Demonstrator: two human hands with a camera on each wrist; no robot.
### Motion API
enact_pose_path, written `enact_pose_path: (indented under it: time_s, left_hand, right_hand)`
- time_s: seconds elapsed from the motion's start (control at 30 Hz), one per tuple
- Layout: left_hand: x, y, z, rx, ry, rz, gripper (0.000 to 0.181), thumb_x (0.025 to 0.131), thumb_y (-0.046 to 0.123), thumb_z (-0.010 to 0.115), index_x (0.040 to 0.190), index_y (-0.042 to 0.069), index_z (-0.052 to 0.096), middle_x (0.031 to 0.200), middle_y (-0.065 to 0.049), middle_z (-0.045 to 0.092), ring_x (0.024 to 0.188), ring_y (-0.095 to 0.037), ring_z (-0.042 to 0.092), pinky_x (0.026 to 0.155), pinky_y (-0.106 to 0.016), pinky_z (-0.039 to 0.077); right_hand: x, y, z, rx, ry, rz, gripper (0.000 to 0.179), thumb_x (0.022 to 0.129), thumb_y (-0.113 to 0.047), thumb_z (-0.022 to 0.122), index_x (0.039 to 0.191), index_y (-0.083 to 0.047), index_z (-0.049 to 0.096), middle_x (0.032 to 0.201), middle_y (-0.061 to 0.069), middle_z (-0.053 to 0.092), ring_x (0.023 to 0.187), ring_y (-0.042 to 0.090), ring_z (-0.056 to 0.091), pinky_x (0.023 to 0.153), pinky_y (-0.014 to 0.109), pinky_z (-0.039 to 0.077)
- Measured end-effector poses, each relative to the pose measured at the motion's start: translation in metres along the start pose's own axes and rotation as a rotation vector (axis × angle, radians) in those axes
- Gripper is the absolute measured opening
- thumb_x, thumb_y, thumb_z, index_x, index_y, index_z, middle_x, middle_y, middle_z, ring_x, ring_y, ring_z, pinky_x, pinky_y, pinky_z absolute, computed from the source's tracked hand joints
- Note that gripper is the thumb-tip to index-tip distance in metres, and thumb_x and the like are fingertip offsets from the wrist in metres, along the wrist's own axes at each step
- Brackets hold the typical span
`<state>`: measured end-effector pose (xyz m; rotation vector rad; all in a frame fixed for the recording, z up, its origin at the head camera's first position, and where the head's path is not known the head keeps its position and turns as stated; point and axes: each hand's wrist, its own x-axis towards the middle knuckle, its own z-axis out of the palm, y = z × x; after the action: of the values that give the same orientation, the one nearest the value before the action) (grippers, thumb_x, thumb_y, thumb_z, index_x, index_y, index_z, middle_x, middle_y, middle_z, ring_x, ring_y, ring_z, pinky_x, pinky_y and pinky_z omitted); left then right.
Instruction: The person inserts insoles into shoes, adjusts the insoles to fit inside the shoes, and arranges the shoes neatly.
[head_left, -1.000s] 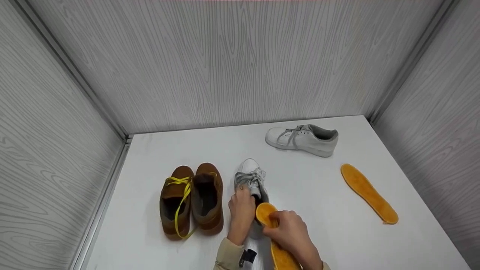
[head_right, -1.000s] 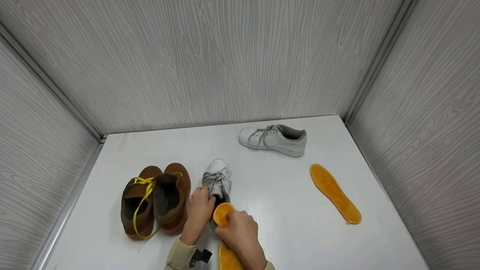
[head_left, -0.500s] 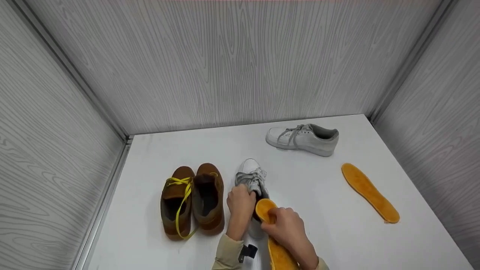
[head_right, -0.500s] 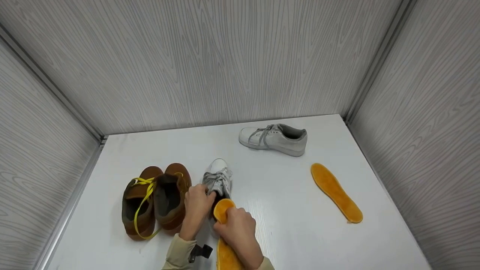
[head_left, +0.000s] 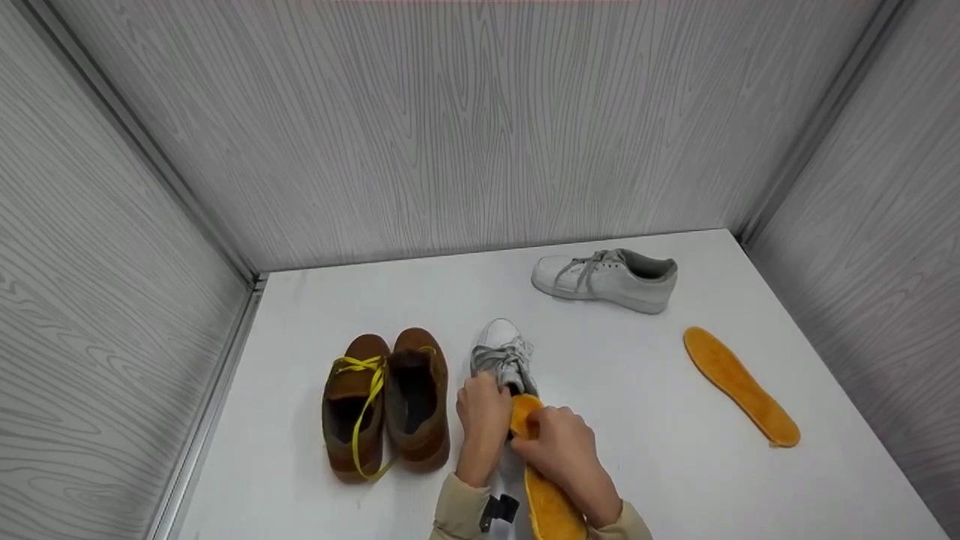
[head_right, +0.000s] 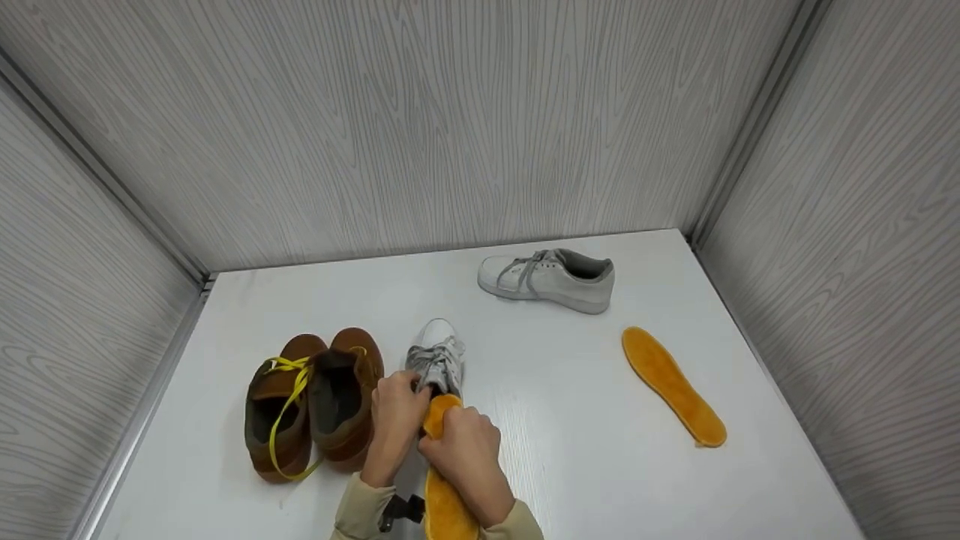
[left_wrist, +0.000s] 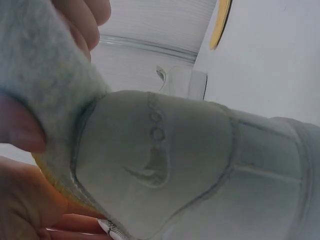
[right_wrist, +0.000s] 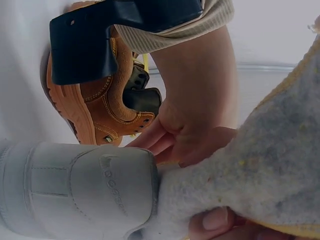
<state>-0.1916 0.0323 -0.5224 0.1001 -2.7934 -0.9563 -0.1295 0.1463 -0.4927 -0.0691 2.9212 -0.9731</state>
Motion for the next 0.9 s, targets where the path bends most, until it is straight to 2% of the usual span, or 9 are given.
enact_pose_path:
  time_s: [0.13,0.5,0.73,0.9]
  left_hand:
    - [0.000,-0.004,0.000,-0.007,0.020,0.021,0.031,0.083,0.007,0.073,0.059,0.013,0.054,0.066,-0.011,0.064,0.063,-0.034,0.064,0.052,-0.043,0.048]
    - [0.000,-0.005,-0.002,-0.019,0.016,0.034,0.031,0.082,0.008,0.074,0.059,0.013,0.055,0.065,-0.010,0.063,0.063,-0.032,0.064,0.053,-0.043,0.048]
    - [0.001,-0.005,-0.001,-0.021,0.022,0.044,0.030,0.082,0.008,0.075,0.059,0.013,0.055,0.066,-0.011,0.064,0.063,-0.034,0.064,0.054,-0.044,0.049]
    - [0.001,-0.006,-0.002,-0.037,0.025,0.051,0.037,0.082,0.007,0.075,0.057,0.015,0.049,0.061,-0.007,0.058,0.060,-0.031,0.062,0.052,-0.042,0.047]
  right_hand:
    - [0.004,-0.003,0.006,-0.025,0.034,-0.029,0.024,0.073,-0.024,0.072,0.058,-0.014,0.056,0.053,-0.005,0.038,0.045,0.013,0.041,0.042,0.028,0.033]
    - [0.013,-0.005,0.012,-0.065,0.060,-0.066,0.029,0.076,-0.025,0.071,0.054,-0.017,0.054,0.051,-0.006,0.034,0.045,0.013,0.040,0.042,0.029,0.032]
    - [0.019,-0.002,0.019,-0.091,0.125,-0.108,0.034,0.081,-0.024,0.069,0.053,-0.018,0.052,0.050,-0.006,0.036,0.045,0.012,0.039,0.041,0.029,0.033]
    - [0.025,0.001,0.026,-0.104,0.184,-0.134,0.032,0.085,-0.020,0.068,0.056,-0.019,0.055,0.051,-0.005,0.041,0.046,0.013,0.042,0.042,0.031,0.035]
